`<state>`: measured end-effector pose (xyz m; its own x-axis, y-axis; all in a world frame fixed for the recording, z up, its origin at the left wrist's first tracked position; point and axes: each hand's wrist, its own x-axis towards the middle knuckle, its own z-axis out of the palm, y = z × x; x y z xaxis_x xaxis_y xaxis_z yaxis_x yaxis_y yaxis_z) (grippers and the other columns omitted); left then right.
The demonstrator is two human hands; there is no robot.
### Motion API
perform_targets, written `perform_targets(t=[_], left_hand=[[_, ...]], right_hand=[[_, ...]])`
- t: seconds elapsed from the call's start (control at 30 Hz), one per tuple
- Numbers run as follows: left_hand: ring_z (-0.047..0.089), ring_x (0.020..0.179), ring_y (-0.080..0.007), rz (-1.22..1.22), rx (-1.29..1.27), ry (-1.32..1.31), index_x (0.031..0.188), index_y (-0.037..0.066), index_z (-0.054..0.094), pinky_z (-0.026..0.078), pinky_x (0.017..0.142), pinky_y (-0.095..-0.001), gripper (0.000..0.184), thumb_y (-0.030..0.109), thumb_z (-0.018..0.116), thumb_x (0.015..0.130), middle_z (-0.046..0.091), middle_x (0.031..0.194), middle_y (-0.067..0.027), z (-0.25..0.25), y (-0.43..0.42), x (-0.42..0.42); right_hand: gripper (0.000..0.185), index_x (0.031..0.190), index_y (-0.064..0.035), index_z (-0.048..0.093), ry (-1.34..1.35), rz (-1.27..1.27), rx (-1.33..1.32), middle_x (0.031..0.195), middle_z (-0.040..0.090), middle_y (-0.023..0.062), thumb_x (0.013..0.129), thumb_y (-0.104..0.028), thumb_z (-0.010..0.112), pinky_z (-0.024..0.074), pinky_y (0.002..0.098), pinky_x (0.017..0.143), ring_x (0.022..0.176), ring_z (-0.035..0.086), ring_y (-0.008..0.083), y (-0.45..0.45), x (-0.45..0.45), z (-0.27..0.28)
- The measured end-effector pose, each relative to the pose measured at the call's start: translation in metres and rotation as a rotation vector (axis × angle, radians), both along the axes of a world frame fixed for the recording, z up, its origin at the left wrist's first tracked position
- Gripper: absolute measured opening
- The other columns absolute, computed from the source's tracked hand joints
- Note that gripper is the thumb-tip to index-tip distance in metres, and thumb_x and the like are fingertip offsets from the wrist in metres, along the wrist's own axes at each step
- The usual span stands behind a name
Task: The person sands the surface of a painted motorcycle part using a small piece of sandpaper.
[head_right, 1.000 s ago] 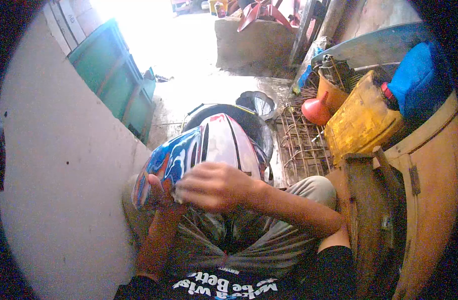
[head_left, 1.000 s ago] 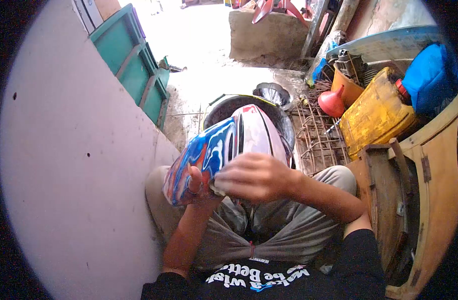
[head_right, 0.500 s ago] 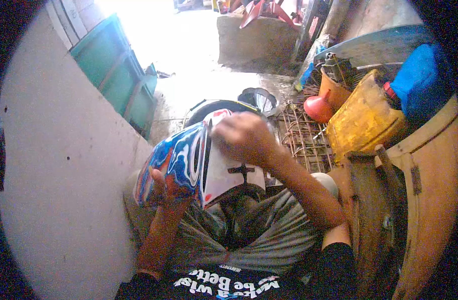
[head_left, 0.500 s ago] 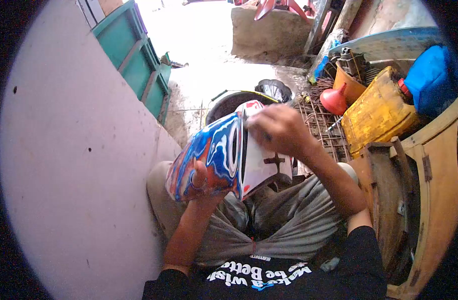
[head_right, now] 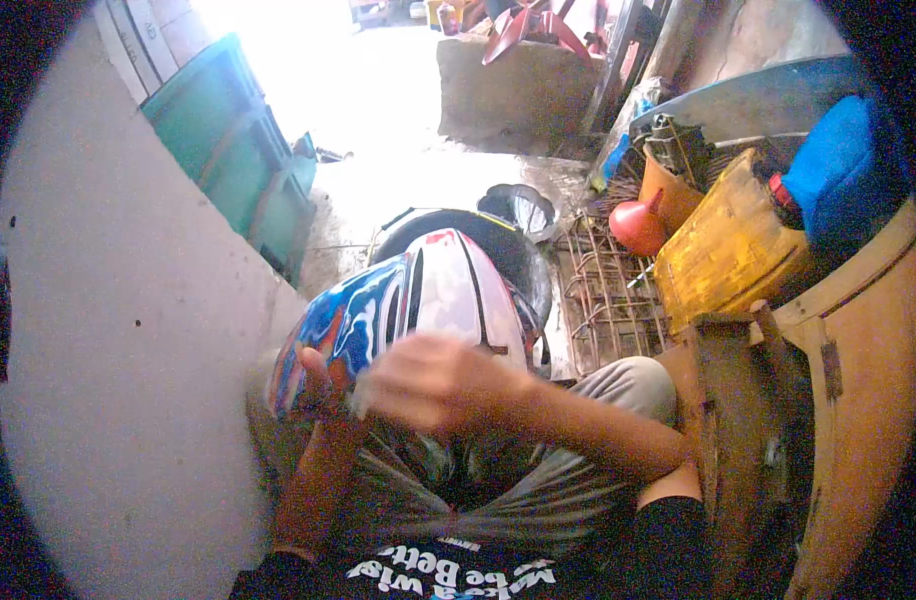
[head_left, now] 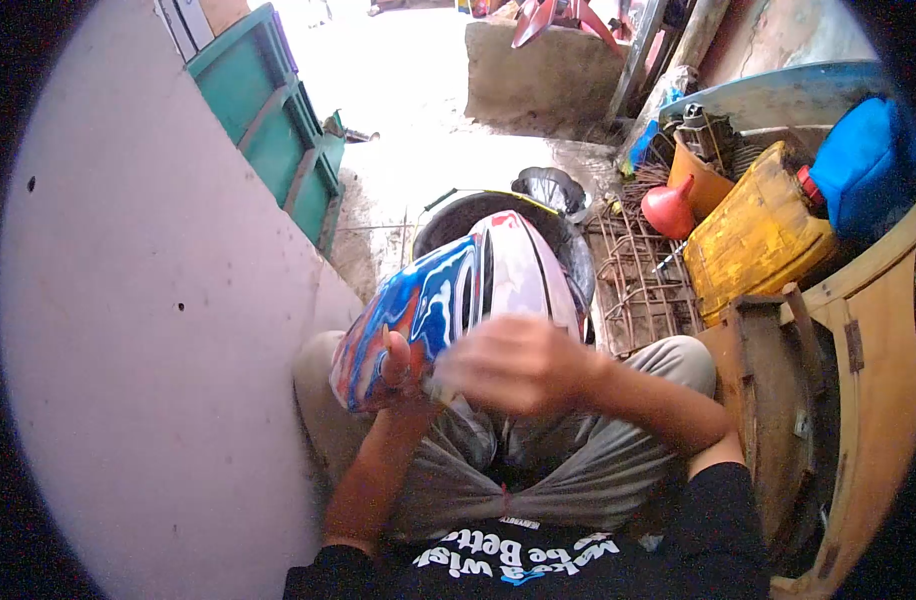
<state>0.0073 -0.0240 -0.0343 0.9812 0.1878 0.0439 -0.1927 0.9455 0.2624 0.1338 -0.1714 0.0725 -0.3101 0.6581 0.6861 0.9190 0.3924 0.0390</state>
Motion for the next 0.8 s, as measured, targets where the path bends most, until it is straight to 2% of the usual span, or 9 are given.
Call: perform_targets(t=[0.03,0.13,0.17,0.27,0.33,0.43,0.57,0.6,0.8], left_hand=[[0.066,0.118,-0.0246,-0.005,0.085,-0.158,0.157,0.003,0.036,0.059,0.093,-0.0397,0.103,0.074,0.066,0.088,0.058,0.144,-0.0140,0.011,-0.004,0.004],[0.065,0.120,-0.0249,0.037,0.190,-0.070,0.157,0.004,0.035,0.058,0.093,-0.0403,0.106,0.076,0.067,0.086,0.059,0.142,-0.0124,0.051,-0.015,-0.002],[0.064,0.121,-0.0253,-0.013,0.194,-0.195,0.157,0.004,0.035,0.058,0.094,-0.0407,0.107,0.077,0.067,0.085,0.059,0.142,-0.0126,0.048,-0.009,-0.001],[0.061,0.127,-0.0273,0.127,0.357,-0.036,0.157,0.003,0.035,0.055,0.101,-0.0421,0.112,0.079,0.068,0.082,0.056,0.144,-0.0144,0.033,-0.017,0.002],[0.059,0.129,-0.0281,0.152,0.418,-0.036,0.156,0.001,0.035,0.053,0.104,-0.0430,0.112,0.079,0.067,0.083,0.055,0.146,-0.0157,0.031,-0.012,0.003],[0.057,0.130,-0.0295,0.262,0.514,-0.058,0.153,-0.004,0.037,0.047,0.111,-0.0461,0.109,0.081,0.056,0.088,0.053,0.147,-0.0196,0.063,-0.024,0.007],[0.058,0.129,-0.0288,0.227,0.387,-0.032,0.156,0.002,0.035,0.053,0.106,-0.0423,0.107,0.073,0.070,0.085,0.052,0.150,-0.0142,-0.010,-0.008,0.000],[0.058,0.129,-0.0288,0.217,0.384,-0.024,0.156,0.002,0.035,0.053,0.106,-0.0424,0.107,0.074,0.070,0.085,0.052,0.150,-0.0143,-0.003,-0.008,0.001],[0.058,0.130,-0.0289,0.147,0.449,-0.006,0.156,0.001,0.036,0.051,0.107,-0.0430,0.108,0.076,0.068,0.084,0.052,0.150,-0.0148,0.037,-0.020,0.002]], right_hand=[[0.017,0.101,-0.0112,0.072,0.052,-0.137,-0.047,0.097,0.073,0.0051,0.085,-0.015,0.068,0.0601,0.0364,0.081,0.089,0.073,0.0218,0.000,0.016,0.002],[0.020,0.104,-0.0129,0.072,0.121,-0.472,-0.087,0.102,0.074,0.0055,0.084,-0.017,0.070,0.0590,0.0409,0.078,0.091,0.073,0.0245,0.004,0.066,0.003],[0.018,0.103,-0.0123,0.073,0.119,-0.388,-0.072,0.104,0.074,0.0061,0.086,-0.017,0.069,0.0596,0.0401,0.080,0.092,0.073,0.0239,0.002,0.056,-0.003],[0.019,0.107,-0.0103,0.074,0.069,-0.009,-0.016,0.111,0.075,0.0080,0.091,-0.014,0.064,0.0609,0.0365,0.091,0.101,0.074,0.0209,0.000,-0.004,-0.002],[0.019,0.106,-0.0100,0.074,0.055,0.037,0.020,0.108,0.076,0.0094,0.089,-0.013,0.066,0.0615,0.0378,0.087,0.098,0.075,0.0233,0.004,0.006,-0.002],[0.020,0.105,-0.0108,0.074,0.252,-0.325,-0.027,0.104,0.076,0.0103,0.084,-0.011,0.072,0.0611,0.0407,0.084,0.093,0.075,0.0287,0.008,0.057,0.003],[0.019,0.108,-0.0104,0.074,0.137,-0.008,-0.002,0.112,0.075,0.0065,0.089,-0.011,0.067,0.0609,0.0400,0.088,0.102,0.074,0.0229,0.001,0.002,-0.001],[0.019,0.108,-0.0109,0.074,-0.016,-0.028,0.016,0.112,0.075,0.0060,0.090,-0.011,0.066,0.0609,0.0399,0.087,0.100,0.074,0.0219,-0.003,-0.017,0.014],[0.021,0.110,-0.0110,0.074,0.084,-0.392,-0.115,0.110,0.076,0.0086,0.090,-0.012,0.067,0.0613,0.0395,0.084,0.097,0.075,0.0263,-0.005,0.043,0.014]])
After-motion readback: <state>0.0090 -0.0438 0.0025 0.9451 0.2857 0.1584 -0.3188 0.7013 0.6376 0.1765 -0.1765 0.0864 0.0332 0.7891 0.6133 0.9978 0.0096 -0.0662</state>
